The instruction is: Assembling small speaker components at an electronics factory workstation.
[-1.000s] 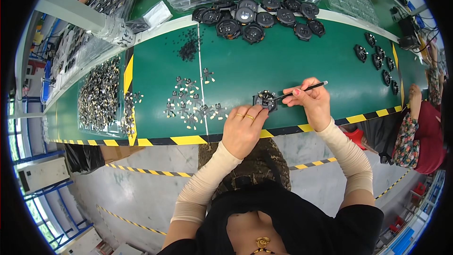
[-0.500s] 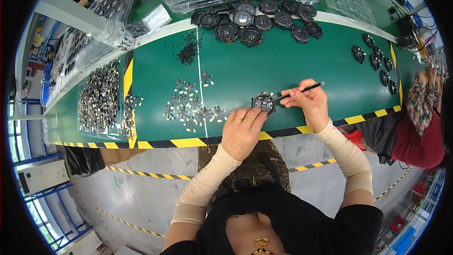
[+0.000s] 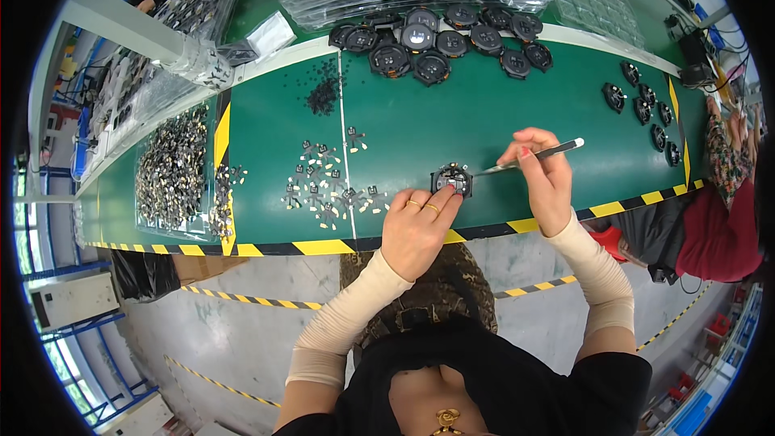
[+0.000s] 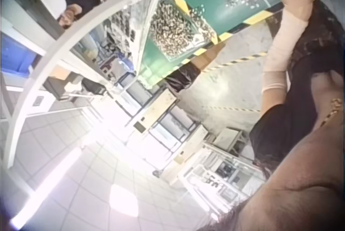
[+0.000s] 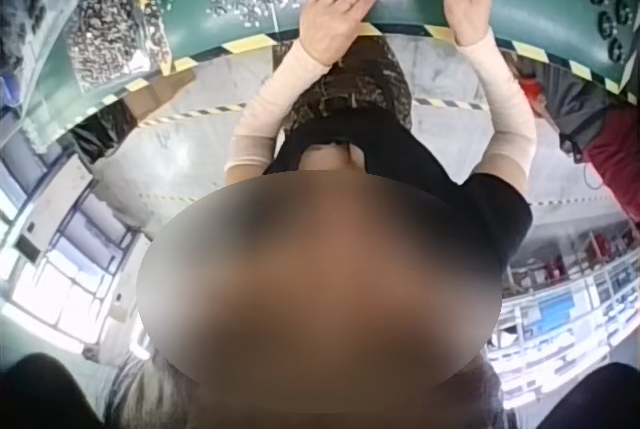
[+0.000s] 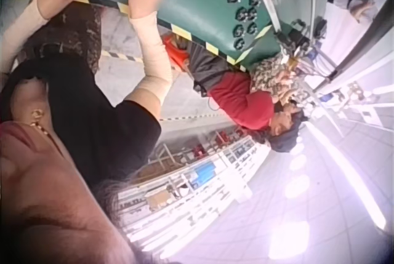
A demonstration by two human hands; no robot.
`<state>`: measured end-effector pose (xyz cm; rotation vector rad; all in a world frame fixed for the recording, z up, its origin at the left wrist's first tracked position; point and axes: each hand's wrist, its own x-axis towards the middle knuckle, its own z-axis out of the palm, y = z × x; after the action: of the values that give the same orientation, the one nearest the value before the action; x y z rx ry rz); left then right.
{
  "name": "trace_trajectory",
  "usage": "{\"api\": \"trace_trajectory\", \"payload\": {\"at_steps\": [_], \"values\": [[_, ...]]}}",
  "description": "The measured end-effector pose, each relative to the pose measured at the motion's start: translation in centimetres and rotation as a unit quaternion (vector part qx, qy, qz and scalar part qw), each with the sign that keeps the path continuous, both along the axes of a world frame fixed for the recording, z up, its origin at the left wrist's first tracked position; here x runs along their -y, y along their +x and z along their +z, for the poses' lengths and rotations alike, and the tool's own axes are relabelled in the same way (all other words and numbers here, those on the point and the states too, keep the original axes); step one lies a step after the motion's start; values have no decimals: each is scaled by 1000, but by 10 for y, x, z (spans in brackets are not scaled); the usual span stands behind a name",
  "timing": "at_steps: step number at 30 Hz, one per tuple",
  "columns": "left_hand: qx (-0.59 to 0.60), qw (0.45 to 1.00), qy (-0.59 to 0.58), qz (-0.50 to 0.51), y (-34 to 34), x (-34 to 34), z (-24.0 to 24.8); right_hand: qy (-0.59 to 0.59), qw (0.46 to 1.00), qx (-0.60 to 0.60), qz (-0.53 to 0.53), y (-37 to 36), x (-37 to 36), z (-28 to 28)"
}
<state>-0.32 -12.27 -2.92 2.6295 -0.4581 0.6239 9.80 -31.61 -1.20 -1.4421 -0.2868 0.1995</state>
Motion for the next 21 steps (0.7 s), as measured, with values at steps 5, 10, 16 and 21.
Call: {"api": "trace_trajectory", "payload": {"at_steps": [5,10,16,21], "values": [[-14,1000,17,-15,4,2,6,-321,883,340,26,-4,-10,13],[27,999,42,-2,-2,-3,-5,-431,831,339,94,-21,-31,-4],[52,998,31,-10,0,4,-2,-342,904,233,109,-4,-25,-10],[41,997,60,-34,3,2,-5,-359,916,173,39,12,-5,2]]}}
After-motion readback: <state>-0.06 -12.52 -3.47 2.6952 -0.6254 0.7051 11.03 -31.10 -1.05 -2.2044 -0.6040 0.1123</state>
